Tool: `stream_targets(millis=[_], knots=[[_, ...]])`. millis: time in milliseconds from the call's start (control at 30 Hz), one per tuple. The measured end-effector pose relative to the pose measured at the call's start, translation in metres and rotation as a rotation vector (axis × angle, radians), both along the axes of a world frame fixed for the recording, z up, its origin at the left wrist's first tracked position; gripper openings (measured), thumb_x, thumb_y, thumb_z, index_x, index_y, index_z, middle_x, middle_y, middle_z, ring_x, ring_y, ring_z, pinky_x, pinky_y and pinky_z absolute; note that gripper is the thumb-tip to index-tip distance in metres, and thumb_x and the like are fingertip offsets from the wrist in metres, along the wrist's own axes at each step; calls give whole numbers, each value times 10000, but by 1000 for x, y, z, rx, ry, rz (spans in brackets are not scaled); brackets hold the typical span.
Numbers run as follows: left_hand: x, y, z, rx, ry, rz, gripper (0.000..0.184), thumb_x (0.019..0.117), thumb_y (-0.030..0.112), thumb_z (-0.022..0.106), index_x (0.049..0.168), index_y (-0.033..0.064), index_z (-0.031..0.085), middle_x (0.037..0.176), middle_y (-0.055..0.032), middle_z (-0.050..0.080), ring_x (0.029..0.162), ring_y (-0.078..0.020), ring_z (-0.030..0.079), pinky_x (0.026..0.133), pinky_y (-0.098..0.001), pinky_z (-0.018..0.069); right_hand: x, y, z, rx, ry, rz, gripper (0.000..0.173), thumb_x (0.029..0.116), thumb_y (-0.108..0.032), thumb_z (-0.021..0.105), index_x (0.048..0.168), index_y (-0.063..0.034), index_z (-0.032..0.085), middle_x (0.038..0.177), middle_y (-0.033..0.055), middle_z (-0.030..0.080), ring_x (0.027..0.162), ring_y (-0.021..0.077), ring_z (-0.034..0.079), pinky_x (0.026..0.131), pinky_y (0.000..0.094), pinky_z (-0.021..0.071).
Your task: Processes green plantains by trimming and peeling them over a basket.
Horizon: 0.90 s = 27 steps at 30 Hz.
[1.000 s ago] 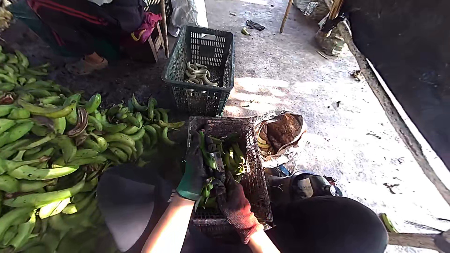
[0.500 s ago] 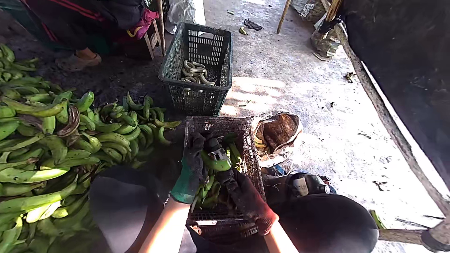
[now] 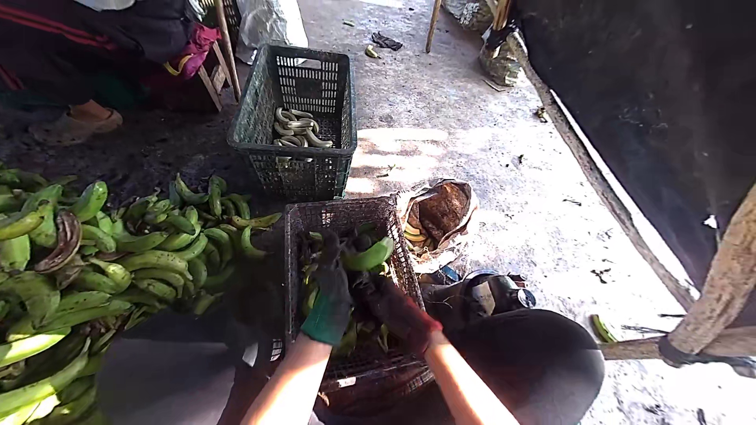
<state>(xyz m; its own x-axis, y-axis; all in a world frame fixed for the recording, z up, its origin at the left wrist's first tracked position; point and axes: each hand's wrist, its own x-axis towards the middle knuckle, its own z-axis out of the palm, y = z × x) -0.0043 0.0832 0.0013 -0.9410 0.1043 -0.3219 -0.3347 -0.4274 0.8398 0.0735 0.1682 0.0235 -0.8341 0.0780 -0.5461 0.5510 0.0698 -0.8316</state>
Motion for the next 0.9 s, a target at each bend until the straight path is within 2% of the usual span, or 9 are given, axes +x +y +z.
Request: stream_targets(millis=[67, 200, 333, 467, 533, 567, 733, 800, 900], knots=[[-15, 44, 0, 136, -82, -93, 357, 1118, 293, 336, 1169, 61, 602, 846, -25, 650, 665, -83, 619, 573, -263, 544, -9, 45, 7, 53, 41, 36, 305, 1085, -261, 433, 1211, -27, 583, 777, 51, 652, 590, 120, 626, 536, 295, 553], [-38, 118, -21, -59, -92, -185, 564, 964, 668, 513, 1231, 174, 562, 828, -27, 566, 654, -141, 541, 571, -362, 503, -27, 160, 0, 495, -125, 425, 327, 1076, -281, 473, 1284, -51, 577, 907, 98, 680, 708, 185, 647, 617, 380, 562], [-26, 76, -48, -435, 204, -330, 665, 983, 400, 644, 1511, 66, 416, 1355, -179, 595, 1185, -269, 629, 1000, -463, 548, -18, 222, -9, 848, -480, 374, 409, 964, -151, 650, 1357, -41, 616, 1328, 256, 611, 1254, 429, 569, 1024, 654, 432], [29, -11, -115, -1457, 399, -1202, 739, 902, 426, 691, 1513, 88, 450, 1535, -219, 428, 1418, -378, 426, 1135, -558, 398, -3, 247, -19, 750, -389, -1, 314, 1041, -290, 552, 1203, -30, 623, 934, 180, 661, 770, 299, 659, 714, 516, 559], [59, -33, -143, -1783, 460, -1490, 766, 960, 162, 610, 1612, 53, 222, 1645, -317, 128, 1528, -481, 130, 1221, -605, 184, 0, 236, 2, 515, -254, -274, 414, 1057, -447, 500, 1210, -69, 574, 802, 119, 612, 614, 226, 610, 608, 436, 558], [70, -43, -160, -1911, 505, -1473, 719, 987, 68, 542, 1614, 23, 192, 1642, -334, 110, 1529, -483, 128, 1220, -602, 189, 3, 229, 10, 422, -185, -340, 402, 1057, -446, 505, 1243, -94, 562, 791, 104, 616, 599, 209, 617, 591, 415, 568], [59, -45, -209, -1908, 409, -1244, 524, 1072, 142, 400, 1576, 24, 316, 1599, -319, 274, 1488, -475, 272, 1188, -592, 281, 25, 185, 29, 209, 48, -411, 354, 1077, -302, 496, 1363, -99, 543, 818, 85, 650, 614, 167, 627, 568, 346, 567], [40, -42, -186, -1876, 464, -1373, 628, 1030, 135, 507, 1600, 35, 261, 1608, -300, 279, 1506, -493, 204, 1198, -649, 210, 28, 153, 23, 130, 92, -474, 335, 1094, -249, 454, 1359, -57, 528, 834, 87, 664, 626, 163, 642, 571, 339, 574], [13, -37, -137, -1779, 362, -1405, 865, 888, 349, 727, 1563, -2, 317, 1556, -268, 388, 1465, -427, 335, 1199, -585, 259, 30, 90, -13, -104, 115, -626, 359, 1110, -263, 405, 1336, -13, 530, 830, 90, 665, 642, 176, 647, 581, 349, 575]])
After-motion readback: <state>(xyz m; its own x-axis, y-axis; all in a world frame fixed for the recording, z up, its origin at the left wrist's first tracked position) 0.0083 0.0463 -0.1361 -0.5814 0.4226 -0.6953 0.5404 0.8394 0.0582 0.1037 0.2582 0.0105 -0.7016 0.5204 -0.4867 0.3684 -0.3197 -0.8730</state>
